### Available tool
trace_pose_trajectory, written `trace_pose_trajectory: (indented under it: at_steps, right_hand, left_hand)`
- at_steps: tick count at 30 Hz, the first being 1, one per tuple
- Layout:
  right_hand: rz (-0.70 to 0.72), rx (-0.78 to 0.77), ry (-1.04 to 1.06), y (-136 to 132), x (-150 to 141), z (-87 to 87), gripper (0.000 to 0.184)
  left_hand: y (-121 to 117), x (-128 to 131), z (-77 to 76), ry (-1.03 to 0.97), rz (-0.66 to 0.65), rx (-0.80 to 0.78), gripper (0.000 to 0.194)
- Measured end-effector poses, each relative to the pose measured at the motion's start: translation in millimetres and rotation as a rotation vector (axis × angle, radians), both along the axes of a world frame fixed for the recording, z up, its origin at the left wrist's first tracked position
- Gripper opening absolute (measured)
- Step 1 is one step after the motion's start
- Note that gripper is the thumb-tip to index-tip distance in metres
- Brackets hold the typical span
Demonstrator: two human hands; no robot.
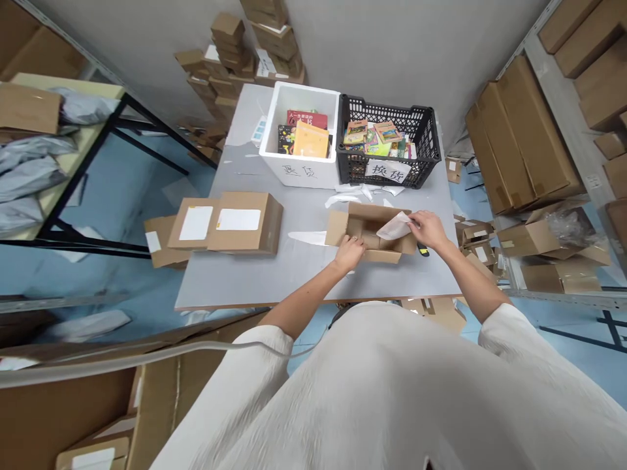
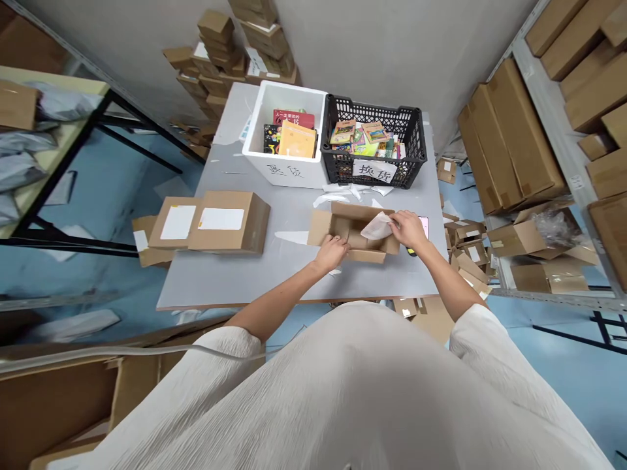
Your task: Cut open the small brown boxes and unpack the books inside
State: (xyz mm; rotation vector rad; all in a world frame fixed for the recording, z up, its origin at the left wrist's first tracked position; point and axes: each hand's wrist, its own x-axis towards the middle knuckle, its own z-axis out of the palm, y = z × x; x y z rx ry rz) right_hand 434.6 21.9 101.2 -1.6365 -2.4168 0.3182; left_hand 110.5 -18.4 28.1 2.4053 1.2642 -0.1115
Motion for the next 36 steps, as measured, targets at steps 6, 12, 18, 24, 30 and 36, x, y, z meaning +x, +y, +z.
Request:
trace_pose_trajectory:
  at_steps: [6, 12, 18, 24, 30, 36]
  right_hand:
    - [-0.084, 0.065, 0.182, 5.9, -11.0, 7.7, 0.041]
    - [-0.169, 0.101, 0.329, 14.9, -34.5, 10.6, 0.043]
    - [-0.271, 0.039, 0.445, 9.2, -49.6, 2.3, 0.046]
    - [-0.429, -0.164, 0.588, -11.5, -53.0, -37.1, 0.049]
    - [-0.643, -0.380, 0.692, -35.3, -57.6, -97.8, 0.043]
    - [-0.777, -0.537, 0.655, -56.1, -63.6, -141.1, 0.035]
  left_hand:
    - [26.2, -28.7, 15.3, 0.027, 0.115, 0.085, 0.041]
    - [67.6, -72.0, 16.7, 0.057, 0.312, 0.105, 0.036]
    - [102.2, -111.9, 9.5, -0.026, 0.474, 0.100, 0.035]
    - [108.2, -132.0, 9.5, 0.057, 0.587, 0.118, 0.035]
    - [79.4, -118.8, 21.9, -0.005, 0.519, 0.213, 0.054]
    - [10.1, -68.5, 5.6, -0.130, 0.223, 0.153, 0.052]
